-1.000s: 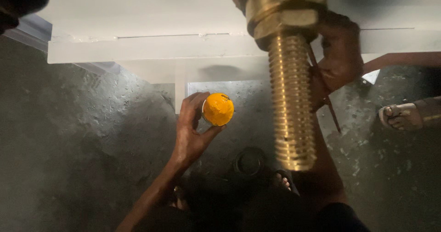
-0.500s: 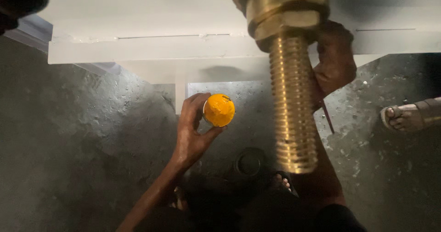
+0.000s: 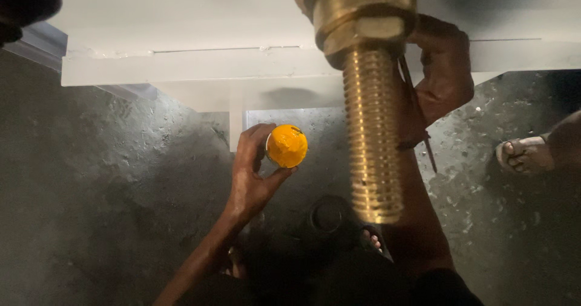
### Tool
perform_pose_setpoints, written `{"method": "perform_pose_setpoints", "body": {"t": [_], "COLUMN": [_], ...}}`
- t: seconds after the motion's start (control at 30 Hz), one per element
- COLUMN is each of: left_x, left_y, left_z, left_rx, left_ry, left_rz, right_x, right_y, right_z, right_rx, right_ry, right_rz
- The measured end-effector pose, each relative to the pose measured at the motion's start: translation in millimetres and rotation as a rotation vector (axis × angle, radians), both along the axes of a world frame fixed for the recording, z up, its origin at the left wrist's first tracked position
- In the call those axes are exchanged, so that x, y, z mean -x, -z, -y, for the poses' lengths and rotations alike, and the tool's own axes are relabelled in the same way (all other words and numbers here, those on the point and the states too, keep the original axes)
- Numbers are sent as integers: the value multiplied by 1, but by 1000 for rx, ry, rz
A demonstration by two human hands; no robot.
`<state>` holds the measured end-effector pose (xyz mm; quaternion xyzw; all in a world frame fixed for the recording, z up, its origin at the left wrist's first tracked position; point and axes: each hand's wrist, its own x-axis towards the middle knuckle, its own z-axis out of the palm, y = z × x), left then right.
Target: The person holds a small can of yellow paint and stirs it with a paintbrush, stirring continuously while standing near machinery. They then walk across the workshop floor carrying the can and dip the brush into a larger paint can among other cans on the floor.
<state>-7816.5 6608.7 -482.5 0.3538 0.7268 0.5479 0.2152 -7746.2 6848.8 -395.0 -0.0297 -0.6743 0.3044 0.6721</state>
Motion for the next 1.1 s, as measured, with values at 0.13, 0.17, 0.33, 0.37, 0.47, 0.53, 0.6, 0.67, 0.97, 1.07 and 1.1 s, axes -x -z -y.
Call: {"method": "perform_pose_setpoints", "body": {"t": [0.13,0.17,0.33,0.37,0.47,0.53,0.6,0.67,0.97,1.07,1.1], "left_x": [0,1,1,1,2,2,3,4,7,10,10], "left_y": [-2,-2,2,3,6,8,8,7,3,3,3], "left_z": [0,0,1,1,2,3,3,4,9,9,9], "left_rx": [35,41,1,-26,-47,-53,-56,-61,-63,-18,-20], "left_ry": [-11,-12,-7,-5,-1,-4,0,11,12,11,9], "left_rz": [15,12,5,0,4,15,24,23,-19,0,0], "right_x": [-4,-5,-5,-5,-3,-1,1,3,7,8,8], "right_y": [-1,-1,1,1,-1,-2,-3,-2,3,4,5], "right_z": [-2,-2,0,0,-2,-5,-7,-7,1,3,3], "right_rx": [2,5,31,45,-26,-55,-55,-45,-23,-12,-11], "right_ry": [-1,-1,18,22,46,36,22,8,2,1,2], "right_rz": [-4,-6,-8,-14,20,26,17,16,29,34,35]}}
